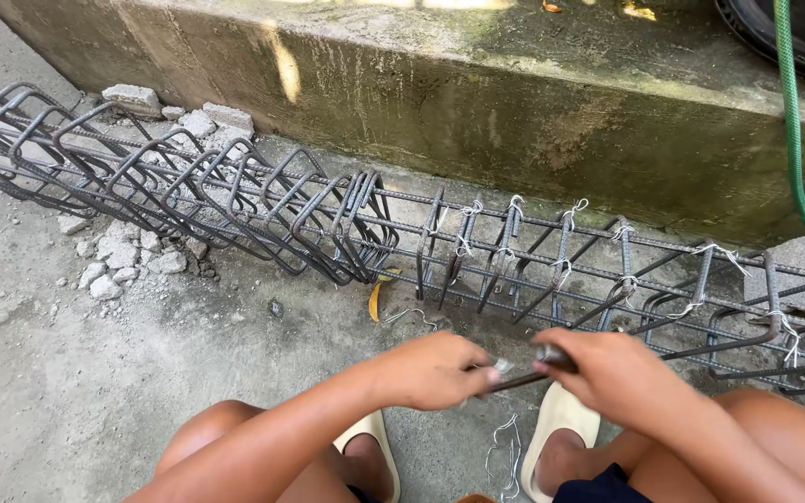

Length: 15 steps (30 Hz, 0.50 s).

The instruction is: The person sits on the ground and uses a metal hook tool to twist wire ties around a rebar cage structure. They repeatedly hook the wire, rotate the tool to tighten the connection, and move along the length of the rebar framework.

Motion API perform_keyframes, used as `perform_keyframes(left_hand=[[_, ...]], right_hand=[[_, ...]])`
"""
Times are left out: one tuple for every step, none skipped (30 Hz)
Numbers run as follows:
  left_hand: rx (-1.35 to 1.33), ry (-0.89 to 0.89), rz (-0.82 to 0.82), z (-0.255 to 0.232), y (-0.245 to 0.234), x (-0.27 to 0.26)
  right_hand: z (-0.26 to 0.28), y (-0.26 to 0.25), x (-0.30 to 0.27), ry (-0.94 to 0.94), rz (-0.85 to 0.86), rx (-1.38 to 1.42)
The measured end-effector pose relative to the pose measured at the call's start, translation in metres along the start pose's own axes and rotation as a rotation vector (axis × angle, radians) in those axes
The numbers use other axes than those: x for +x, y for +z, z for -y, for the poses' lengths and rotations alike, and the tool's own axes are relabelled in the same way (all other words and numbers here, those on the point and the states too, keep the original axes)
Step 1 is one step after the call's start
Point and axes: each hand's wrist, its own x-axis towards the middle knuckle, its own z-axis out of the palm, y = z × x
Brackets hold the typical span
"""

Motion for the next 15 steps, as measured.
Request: perform_keyframes(left_hand=[[0.333,-0.108,0.009,-0.003,-0.007,-0.003],[0.336,-0.105,0.011,0.007,-0.014,-0.003],[0.409,-0.199,-0.002,0.018,-0.021,-0.002],[0.482,-0.289,-0.025,0.027,-0.031,0.000],[0.485,-0.282,-0.032,0.042,-0.042,0.009],[0.535,-0.316,-0.094,0.058,-0.050,0.018],[0.585,-0.349,-0.157,0.074,-0.058,0.026],[0.576,-0.352,-0.151,0.100,-0.064,0.043],[0.622,-0.323,-0.363,0.127,-0.070,0.059],[0.670,-0.285,-0.578,0.153,-0.078,0.077],[0.669,-0.284,-0.575,0.154,-0.079,0.079],[0.693,-0.246,-0.544,0.155,-0.081,0.083],[0.717,-0.207,-0.513,0.155,-0.082,0.087],[0.711,-0.205,-0.506,0.159,-0.079,0.090],[0.665,-0.138,-0.615,0.163,-0.075,0.094]], right_hand=[[-0.010,0.000,0.001,0.043,0.000,-0.100],[-0.013,-0.010,-0.002,0.047,-0.002,-0.101],[-0.015,-0.019,-0.006,0.050,-0.082,-0.156],[-0.019,-0.032,-0.007,0.050,-0.166,-0.218],[-0.021,-0.045,0.000,0.051,-0.171,-0.227],[-0.022,-0.055,0.004,0.044,-0.179,-0.176],[-0.023,-0.066,0.010,0.038,-0.187,-0.125],[-0.007,-0.082,0.014,0.036,-0.177,-0.123],[0.008,-0.098,0.020,0.015,-0.233,-0.164],[0.023,-0.116,0.025,-0.005,-0.296,-0.206],[0.033,-0.124,0.034,-0.003,-0.294,-0.205],[0.041,-0.134,0.043,-0.129,-0.396,-0.302],[0.050,-0.143,0.053,-0.258,-0.497,-0.398],[0.055,-0.144,0.065,-0.254,-0.488,-0.398],[0.060,-0.144,0.078,-0.313,-0.519,-0.377]])
